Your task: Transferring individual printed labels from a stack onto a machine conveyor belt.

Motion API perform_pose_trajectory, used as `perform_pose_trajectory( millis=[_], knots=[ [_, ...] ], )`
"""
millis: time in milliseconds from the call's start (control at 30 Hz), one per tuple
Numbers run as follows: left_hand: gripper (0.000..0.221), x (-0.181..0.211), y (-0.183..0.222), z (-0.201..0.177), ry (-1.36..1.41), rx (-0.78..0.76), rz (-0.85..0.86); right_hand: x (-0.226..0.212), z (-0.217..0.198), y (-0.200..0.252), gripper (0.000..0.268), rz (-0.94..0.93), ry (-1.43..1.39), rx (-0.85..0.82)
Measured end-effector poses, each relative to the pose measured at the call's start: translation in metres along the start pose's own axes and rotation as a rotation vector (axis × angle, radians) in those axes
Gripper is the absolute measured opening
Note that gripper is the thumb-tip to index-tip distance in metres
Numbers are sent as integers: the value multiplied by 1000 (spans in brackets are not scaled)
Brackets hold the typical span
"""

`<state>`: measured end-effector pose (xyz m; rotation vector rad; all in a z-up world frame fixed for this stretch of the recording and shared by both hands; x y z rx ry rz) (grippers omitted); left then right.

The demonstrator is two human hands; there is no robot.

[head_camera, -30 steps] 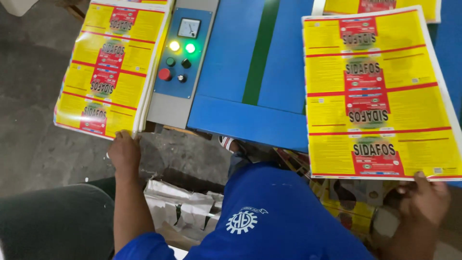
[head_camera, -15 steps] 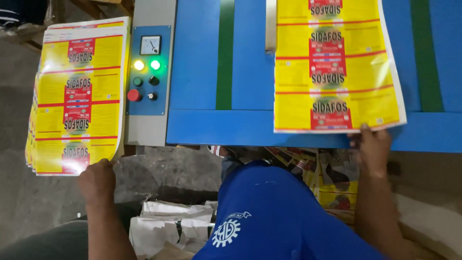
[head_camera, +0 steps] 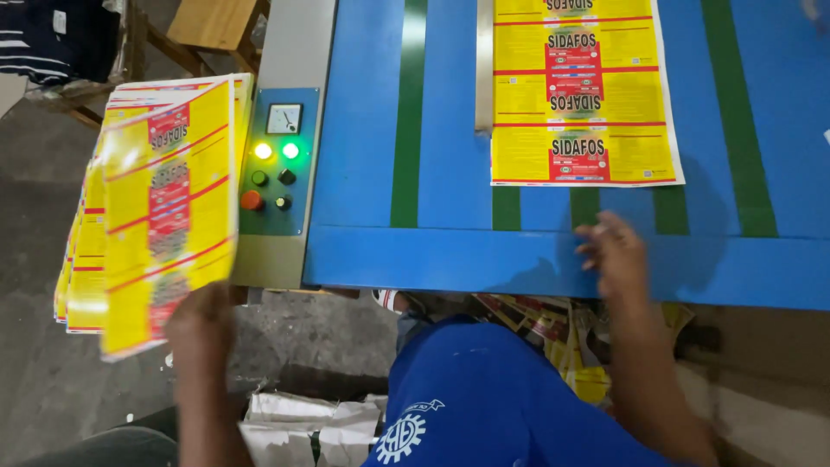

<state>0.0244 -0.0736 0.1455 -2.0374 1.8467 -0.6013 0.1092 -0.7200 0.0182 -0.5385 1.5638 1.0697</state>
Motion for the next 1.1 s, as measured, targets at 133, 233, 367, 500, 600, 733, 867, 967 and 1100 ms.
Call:
perform_pose_trajectory(
  millis=[133,233,367,500,600,733,867,967,1100],
  knots=[
    [9,114,-19,64,291,1,236,5,72,68,40,-46,253,-373],
    [10,221,-29,85,463,22,339,13,119,100,49,-103,354,-682],
    [11,324,-31,84,588,-3,480,80,145,95,35,-341,221,-1012],
    [25,319,-30,65,693,-14,487,68,104,83,27,-43,278,-724],
    [47,258,-31,77,726,-56,269,65,57,57,19,90,60,-474],
    [16,129,-29,74,450,155,220,54,-16,32,15,35,-60,-186],
    [39,-5,15,86,-343,-20,-107,47,-103,14,8,-102,-124,-84],
    [73,-55,48,76,-612,10,-92,19,-128,43,8,-52,-142,101],
    [25,-98,75,89,-500,-314,-310,20,-151,64,15,-32,-103,185]
  ],
)
Point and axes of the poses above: each hand's wrist, its own y-axis away from the middle knuckle, its own z-axis out of the palm, x = y × z, the point moved 2 cm from there along -y, towards the middle knuckle, and after that the axes turned 5 degrees about x, right-handed, at the moved point
